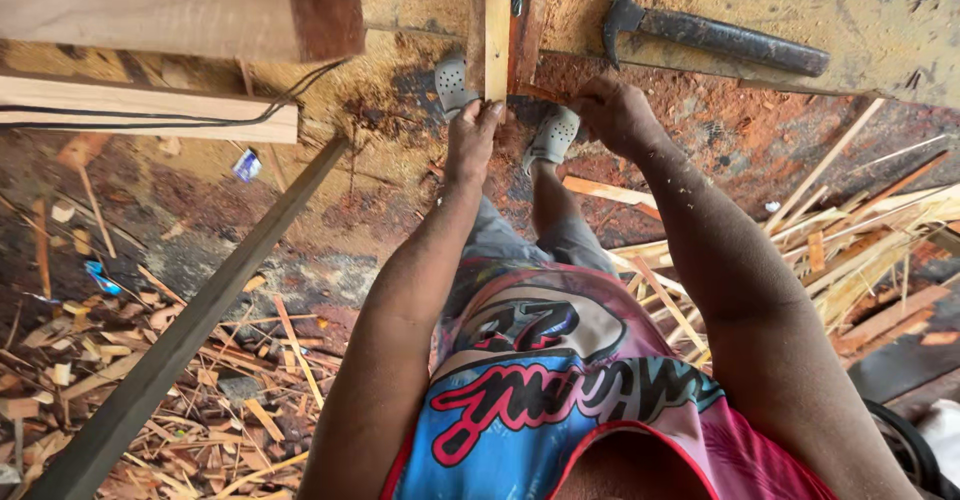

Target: The person uses a hammer to drive a metal object into a piece of wood, handles various wooden slats, and positions a larger wooden beam within a workshop structure.

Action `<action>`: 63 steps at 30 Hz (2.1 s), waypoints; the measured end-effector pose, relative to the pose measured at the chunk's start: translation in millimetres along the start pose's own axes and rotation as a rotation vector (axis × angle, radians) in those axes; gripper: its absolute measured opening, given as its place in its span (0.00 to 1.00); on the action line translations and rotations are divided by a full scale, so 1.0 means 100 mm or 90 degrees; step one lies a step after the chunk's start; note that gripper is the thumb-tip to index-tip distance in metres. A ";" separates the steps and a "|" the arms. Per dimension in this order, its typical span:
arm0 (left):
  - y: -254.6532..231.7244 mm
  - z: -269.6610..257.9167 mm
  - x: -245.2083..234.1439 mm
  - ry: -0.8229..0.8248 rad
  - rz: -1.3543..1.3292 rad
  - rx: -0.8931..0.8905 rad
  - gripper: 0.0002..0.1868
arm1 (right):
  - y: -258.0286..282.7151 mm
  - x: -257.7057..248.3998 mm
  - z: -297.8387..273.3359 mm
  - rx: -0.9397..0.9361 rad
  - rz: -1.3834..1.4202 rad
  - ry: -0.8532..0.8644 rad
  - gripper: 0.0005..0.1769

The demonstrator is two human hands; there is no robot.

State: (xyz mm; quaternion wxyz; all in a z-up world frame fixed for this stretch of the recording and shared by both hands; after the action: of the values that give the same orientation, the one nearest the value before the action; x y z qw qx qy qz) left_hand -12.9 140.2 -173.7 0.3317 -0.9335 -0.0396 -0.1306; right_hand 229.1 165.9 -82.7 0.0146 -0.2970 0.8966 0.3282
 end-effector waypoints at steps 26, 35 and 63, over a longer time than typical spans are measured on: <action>-0.40 -0.06 0.05 0.053 0.040 -0.042 0.18 | 0.49 0.23 0.65 -0.008 -0.060 0.039 0.12; -0.48 -0.05 0.08 0.056 0.096 -0.031 0.18 | 0.60 0.18 0.62 -0.014 -0.040 0.056 0.11; -0.14 0.10 0.00 -0.015 0.120 -0.044 0.17 | -0.86 -1.02 -0.50 0.099 -0.413 -0.230 0.18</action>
State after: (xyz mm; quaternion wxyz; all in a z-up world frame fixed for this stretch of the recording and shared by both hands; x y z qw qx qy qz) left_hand -13.2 157.6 -172.4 0.3096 -0.9454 0.0489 -0.0894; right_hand 367.5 137.3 -70.9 0.2978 -0.5009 0.7612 0.2847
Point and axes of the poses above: each hand's wrist, its own z-axis towards the middle knuckle, its own x-axis out of the palm, y = z × x, the point moved 6 cm from there along z, towards the middle knuckle, and after that the axes turned 8 degrees about y, right-handed, at the moved point
